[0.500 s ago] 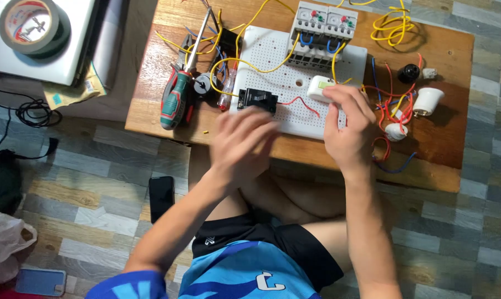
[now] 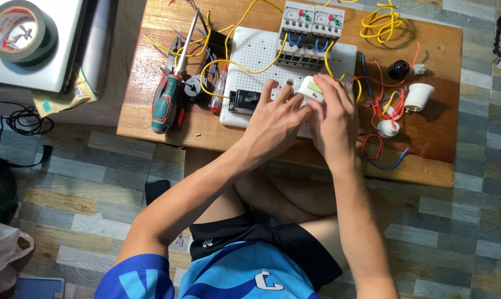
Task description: Stripping insulation from electrical wires and connecting them to a switch socket using pliers and a screwdriver.
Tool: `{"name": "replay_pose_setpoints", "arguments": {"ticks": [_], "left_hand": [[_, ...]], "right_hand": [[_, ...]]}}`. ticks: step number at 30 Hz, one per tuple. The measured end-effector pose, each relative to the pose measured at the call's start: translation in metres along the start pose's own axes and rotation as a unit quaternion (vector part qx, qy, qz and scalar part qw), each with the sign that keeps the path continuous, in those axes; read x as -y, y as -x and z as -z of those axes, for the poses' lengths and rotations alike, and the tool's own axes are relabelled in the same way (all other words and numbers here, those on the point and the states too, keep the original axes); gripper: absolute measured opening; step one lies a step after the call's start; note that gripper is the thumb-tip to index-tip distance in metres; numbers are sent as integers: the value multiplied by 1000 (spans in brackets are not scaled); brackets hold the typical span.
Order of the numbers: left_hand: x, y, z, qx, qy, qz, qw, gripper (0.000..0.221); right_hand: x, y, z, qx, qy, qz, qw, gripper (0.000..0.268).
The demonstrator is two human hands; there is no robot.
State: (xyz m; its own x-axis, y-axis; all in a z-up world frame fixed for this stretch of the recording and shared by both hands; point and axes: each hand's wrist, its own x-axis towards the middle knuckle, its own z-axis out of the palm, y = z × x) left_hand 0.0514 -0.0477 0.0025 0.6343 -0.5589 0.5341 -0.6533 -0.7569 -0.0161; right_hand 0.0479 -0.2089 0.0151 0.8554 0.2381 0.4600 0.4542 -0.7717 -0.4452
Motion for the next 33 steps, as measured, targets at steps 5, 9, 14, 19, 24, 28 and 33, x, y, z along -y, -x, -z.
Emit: {"name": "replay_pose_setpoints", "arguments": {"ticks": [5,9,14,19,24,28,33], "left_hand": [[4,-2,7,48,-10,-11,999,21],[11,-1,12,63,13,-44,997,18],[22,-1,4,17,77,-30,996,13],[27,-9,11,-60,137,17,989,13],[26,-11,17,-111,328,84,934,6],[26,-9,19,-128,401,110,900,11],[28,-11,32,-138,486,105,856,16]], "right_hand": [[-17,12,-10,-53,-35,-1,998,34],[-9,16,-3,-100,-146,8,984,31],[-36,27,-20,-148,-290,3,946,30],[-63,40,-21,-132,-342,-14,930,29],[-59,51,-25,-160,-489,-128,848,30],[-63,51,-32,-156,-578,-168,783,27],[-38,43,-29,-177,-627,-257,714,29]]}}
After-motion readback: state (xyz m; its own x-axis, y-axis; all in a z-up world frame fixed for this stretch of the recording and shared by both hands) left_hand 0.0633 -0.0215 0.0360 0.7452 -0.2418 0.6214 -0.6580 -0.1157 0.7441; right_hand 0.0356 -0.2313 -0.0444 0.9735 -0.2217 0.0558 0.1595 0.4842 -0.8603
